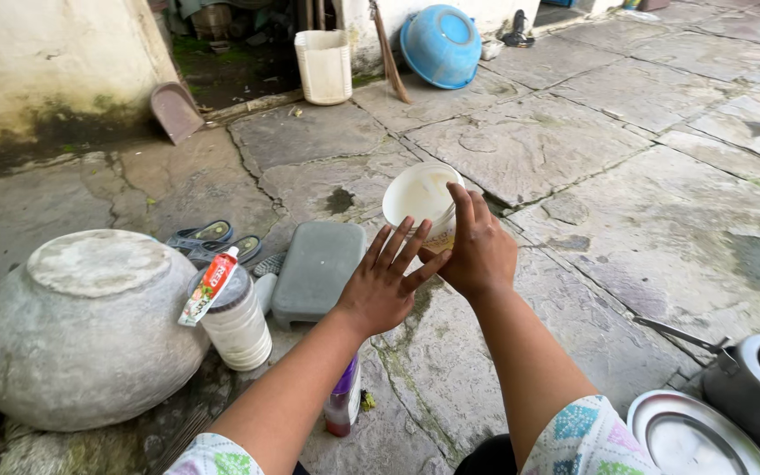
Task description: The person touches the base of a tree, pours water from a small container into a bucket, and wipes the edge of the bucket with their hands.
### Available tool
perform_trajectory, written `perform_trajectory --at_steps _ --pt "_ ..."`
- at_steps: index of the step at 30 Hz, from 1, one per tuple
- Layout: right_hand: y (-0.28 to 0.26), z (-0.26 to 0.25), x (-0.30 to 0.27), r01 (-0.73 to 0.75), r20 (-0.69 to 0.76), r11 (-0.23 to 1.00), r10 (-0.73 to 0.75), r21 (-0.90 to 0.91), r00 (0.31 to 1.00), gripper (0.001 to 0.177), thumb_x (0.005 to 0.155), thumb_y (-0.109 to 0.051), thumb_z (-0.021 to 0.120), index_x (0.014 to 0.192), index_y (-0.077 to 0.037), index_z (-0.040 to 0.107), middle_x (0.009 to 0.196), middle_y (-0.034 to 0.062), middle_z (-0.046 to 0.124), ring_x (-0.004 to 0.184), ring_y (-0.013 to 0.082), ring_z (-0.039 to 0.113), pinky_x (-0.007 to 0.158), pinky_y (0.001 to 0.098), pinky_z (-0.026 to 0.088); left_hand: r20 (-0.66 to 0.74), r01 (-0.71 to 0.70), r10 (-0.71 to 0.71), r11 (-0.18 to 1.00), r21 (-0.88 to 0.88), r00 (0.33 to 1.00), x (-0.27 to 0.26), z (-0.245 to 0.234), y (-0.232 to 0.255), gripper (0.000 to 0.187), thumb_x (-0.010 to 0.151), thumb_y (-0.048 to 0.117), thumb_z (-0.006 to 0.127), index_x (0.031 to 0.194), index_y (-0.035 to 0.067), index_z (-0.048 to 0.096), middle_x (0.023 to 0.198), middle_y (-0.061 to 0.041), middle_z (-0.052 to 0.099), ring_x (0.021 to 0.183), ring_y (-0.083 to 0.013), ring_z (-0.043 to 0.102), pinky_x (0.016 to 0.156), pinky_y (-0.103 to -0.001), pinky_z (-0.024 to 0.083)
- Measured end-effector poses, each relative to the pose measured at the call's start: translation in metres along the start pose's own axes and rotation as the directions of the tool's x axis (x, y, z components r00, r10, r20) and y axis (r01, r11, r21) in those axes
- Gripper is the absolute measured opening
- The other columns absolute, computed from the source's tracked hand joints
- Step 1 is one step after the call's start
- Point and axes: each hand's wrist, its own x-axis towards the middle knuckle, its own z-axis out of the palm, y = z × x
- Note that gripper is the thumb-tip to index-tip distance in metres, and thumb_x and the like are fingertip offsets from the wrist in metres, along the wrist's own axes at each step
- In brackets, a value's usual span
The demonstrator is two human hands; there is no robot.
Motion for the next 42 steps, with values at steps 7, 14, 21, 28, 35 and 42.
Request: perform_trajectory --at_steps 7,14,21,28,35,42 --pt "0.004 -0.001 -0.006 -0.14 -0.065 0.984 0.148 0.11 0.987 0.1 0.067 -0.051 0.09 0.146 -0.021 0.036 0.131 0.0144 0.064 0.102 0.0362 0.07 0.071 0.0491 0.058 -0.033 0.293 -0.309 0.925 -0.24 0.95 0.018 -0.003 0.015 0.108 0.083 0.027 0.073 0.163 0.02 0.001 0.168 -0.024 -0.001 0.158 -0.0448 0.004 0.127 -0.061 0.01" --pt "0.006 -0.009 -0.006 -0.221 -0.229 0.94 0.282 0.259 0.932 0.108 0.068 -0.061 0.093 0.145 -0.02 0.03 0.125 0.0205 0.068 0.105 0.0407 0.071 0.076 0.0482 0.057 -0.045 0.401 -0.446 0.841 -0.364 0.894 0.031 -0.019 0.028 0.113 0.084 0.026 0.077 0.162 0.011 -0.004 0.167 -0.029 -0.002 0.156 -0.0491 0.006 0.126 -0.061 0.012" --pt "0.012 -0.007 -0.01 -0.252 -0.318 0.896 0.375 0.366 0.871 0.108 0.07 -0.058 0.094 0.148 -0.022 0.028 0.126 0.0209 0.067 0.11 0.0377 0.072 0.083 0.0463 0.059 0.022 0.366 -0.423 0.756 -0.543 0.906 0.046 -0.023 0.054 0.111 0.084 0.022 0.076 0.16 0.004 -0.002 0.166 -0.031 0.011 0.154 -0.0476 0.018 0.125 -0.054 0.02" --pt "0.024 -0.005 -0.009 -0.334 -0.3 0.861 0.458 0.383 0.837 0.125 0.069 -0.057 0.094 0.158 -0.021 0.014 0.128 0.0215 0.065 0.112 0.0387 0.069 0.087 0.048 0.057 0.087 0.313 -0.33 0.731 -0.607 0.94 0.047 -0.025 0.066 0.106 0.088 0.019 0.073 0.159 -0.004 -0.002 0.164 -0.034 0.019 0.153 -0.0474 0.023 0.124 -0.051 0.025" --pt "0.027 -0.01 -0.008 -0.497 -0.226 0.781 0.598 0.377 0.769 0.146 0.063 -0.058 0.093 0.161 -0.004 0.0 0.146 0.0264 0.04 0.139 0.0436 0.036 0.112 0.0608 0.032 0.067 0.389 -0.462 0.651 -0.652 0.884 0.061 -0.011 0.083 0.098 0.084 0.016 0.075 0.158 -0.002 0.015 0.16 -0.03 0.03 0.147 -0.0458 0.035 0.12 -0.05 0.032" --pt "0.051 -0.018 -0.021 -0.583 -0.267 0.771 0.636 0.256 0.724 0.125 0.062 -0.062 0.094 0.152 -0.004 0.028 0.148 0.0226 0.037 0.142 0.042 0.03 0.113 0.064 0.028 0.198 0.508 -0.532 0.535 -0.675 0.823 0.074 -0.003 0.111 0.083 0.087 0.02 0.073 0.153 -0.003 0.03 0.154 -0.027 0.04 0.142 -0.0425 0.04 0.117 -0.05 0.035"
